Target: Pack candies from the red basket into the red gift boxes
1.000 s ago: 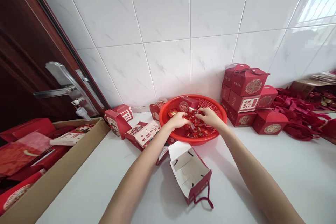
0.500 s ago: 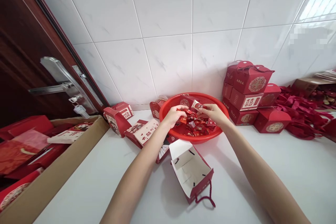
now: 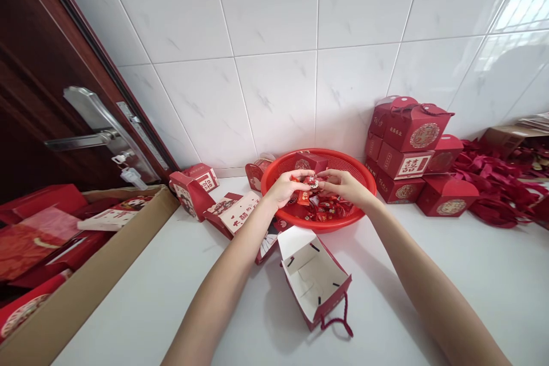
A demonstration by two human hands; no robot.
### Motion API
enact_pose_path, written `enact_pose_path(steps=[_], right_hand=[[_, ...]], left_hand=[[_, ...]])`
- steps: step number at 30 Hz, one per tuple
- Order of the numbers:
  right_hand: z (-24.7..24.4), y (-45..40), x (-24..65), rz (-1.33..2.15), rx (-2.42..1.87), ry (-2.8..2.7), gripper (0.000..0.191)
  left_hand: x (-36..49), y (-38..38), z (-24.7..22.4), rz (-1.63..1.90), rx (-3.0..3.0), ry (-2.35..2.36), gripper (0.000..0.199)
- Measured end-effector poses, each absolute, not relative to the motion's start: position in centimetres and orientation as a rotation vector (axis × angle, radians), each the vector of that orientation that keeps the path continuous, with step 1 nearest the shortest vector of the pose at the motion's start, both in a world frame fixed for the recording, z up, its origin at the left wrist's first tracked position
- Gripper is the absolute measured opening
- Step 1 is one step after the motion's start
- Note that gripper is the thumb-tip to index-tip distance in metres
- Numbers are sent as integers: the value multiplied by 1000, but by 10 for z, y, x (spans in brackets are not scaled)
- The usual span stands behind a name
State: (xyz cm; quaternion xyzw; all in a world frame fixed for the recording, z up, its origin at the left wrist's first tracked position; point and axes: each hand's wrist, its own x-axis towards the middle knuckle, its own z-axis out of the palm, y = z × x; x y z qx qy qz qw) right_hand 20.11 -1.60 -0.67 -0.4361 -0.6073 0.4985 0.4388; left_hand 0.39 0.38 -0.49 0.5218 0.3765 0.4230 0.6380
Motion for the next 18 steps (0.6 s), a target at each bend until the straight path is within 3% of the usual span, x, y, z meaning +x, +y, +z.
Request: enact_pose_path(steps=[8, 18], right_hand=[[-6, -14, 205, 1199, -1031, -1319, 31], [-10, -4, 213, 1088, -993, -1033, 21]], left_hand=[[4, 1, -2, 887, 1239, 857, 57], [7, 1, 1, 915, 1284, 1056, 23]])
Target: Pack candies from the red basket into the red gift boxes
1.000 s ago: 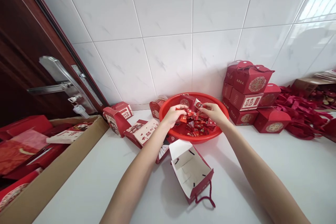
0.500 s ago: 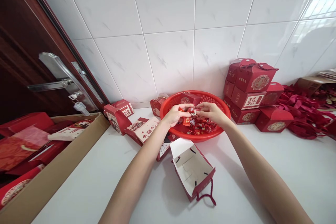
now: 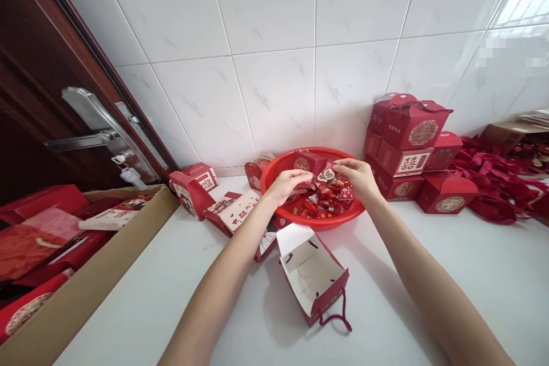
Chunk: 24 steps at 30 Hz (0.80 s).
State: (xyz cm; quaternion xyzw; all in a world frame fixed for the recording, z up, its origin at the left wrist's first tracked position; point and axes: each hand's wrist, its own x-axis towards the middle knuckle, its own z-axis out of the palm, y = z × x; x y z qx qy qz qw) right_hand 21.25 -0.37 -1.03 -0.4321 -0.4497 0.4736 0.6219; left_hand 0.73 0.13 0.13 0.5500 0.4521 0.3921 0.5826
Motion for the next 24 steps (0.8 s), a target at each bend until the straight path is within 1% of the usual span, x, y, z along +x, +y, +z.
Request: enact_pose_path(steps=[2, 5, 6, 7, 10, 11, 14, 17, 21, 24], right_hand=[[-9, -2, 214, 1125, -963, -963, 19], [-7, 1, 214, 1207, -926, -868, 17], [-6, 2, 214, 1232, -913, -846, 16], [-6, 2, 213, 1253, -900, -828, 16], [-6, 3, 214, 1278, -873, -779, 18], [-7, 4, 215, 1277, -871, -762, 20], [-11, 4, 217, 1275, -883, -719, 24], [-13, 5, 218, 1280, -897, -704, 25], [-14, 3, 216, 1292, -905, -723, 23], [-14, 3, 216, 1293, -909, -748, 23]], left_hand=[[7, 2, 0, 897, 1319, 1090, 25], [9, 4, -2, 889, 1404, 1153, 40], [10, 5, -3, 888, 1444, 1177, 41], [11, 7, -5, 881, 1489, 1203, 37], [15, 10, -9, 812, 1656, 1286, 15], [16, 11, -10, 772, 1720, 1313, 12], [19, 14, -12, 616, 1910, 1373, 15], [21, 21, -12, 450, 2046, 1389, 19], [26, 38, -14, 259, 2120, 1380, 23], [32, 49, -18, 180, 2137, 1385, 25]])
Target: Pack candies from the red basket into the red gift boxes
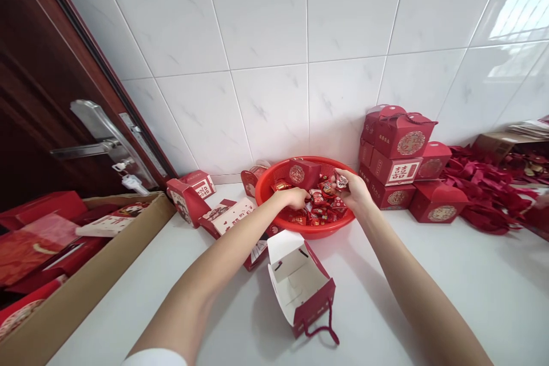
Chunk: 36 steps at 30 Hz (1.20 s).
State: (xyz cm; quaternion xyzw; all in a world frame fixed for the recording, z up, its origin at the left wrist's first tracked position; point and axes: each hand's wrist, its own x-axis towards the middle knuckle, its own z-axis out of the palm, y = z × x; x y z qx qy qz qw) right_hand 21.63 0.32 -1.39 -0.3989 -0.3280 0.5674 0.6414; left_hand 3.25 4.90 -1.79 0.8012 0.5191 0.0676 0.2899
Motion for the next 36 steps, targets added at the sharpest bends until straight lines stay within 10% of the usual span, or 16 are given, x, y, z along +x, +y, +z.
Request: enact_pose_path(steps=[36], right_hand=[[-5, -6, 211, 1283, -884, -684, 18]], left_hand=[[91, 12, -2, -357, 2312, 1073, 14]])
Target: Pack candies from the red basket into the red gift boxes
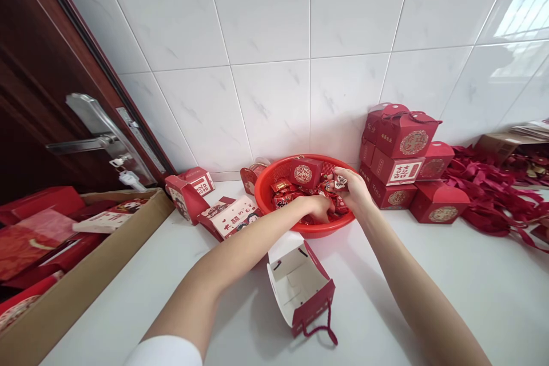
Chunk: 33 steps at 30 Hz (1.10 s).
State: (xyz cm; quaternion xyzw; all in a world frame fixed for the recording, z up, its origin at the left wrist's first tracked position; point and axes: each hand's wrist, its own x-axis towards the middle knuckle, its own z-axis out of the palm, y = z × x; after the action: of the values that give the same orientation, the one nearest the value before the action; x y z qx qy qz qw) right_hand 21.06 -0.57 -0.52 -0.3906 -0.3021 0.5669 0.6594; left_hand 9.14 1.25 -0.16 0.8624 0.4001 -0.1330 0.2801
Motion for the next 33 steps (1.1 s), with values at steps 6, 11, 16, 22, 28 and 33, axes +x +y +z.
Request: enact_pose_path(steps=[6, 11, 16, 22, 28, 33], right_hand=[[-5, -6, 210, 1280, -880, -684, 19], [-6, -5, 211, 1278, -872, -688, 19], [-6, -5, 211, 1284, -866, -693, 20], [-4, -8, 209, 1288, -857, -709, 18], [-3, -10, 210, 1300, -861, -725, 17], [-2, -11, 209, 1303, -858, -730, 17]], left_hand=[[90, 9, -3, -353, 2240, 1056, 10], [71, 13, 6, -143, 2128, 1038, 10], [45, 20, 14, 184, 1930, 1029, 8], [19, 24, 8, 406, 1796, 1067, 19], [1, 35, 11, 544, 1924, 1252, 25], [-20, 52, 11, 623, 2053, 1577, 16]])
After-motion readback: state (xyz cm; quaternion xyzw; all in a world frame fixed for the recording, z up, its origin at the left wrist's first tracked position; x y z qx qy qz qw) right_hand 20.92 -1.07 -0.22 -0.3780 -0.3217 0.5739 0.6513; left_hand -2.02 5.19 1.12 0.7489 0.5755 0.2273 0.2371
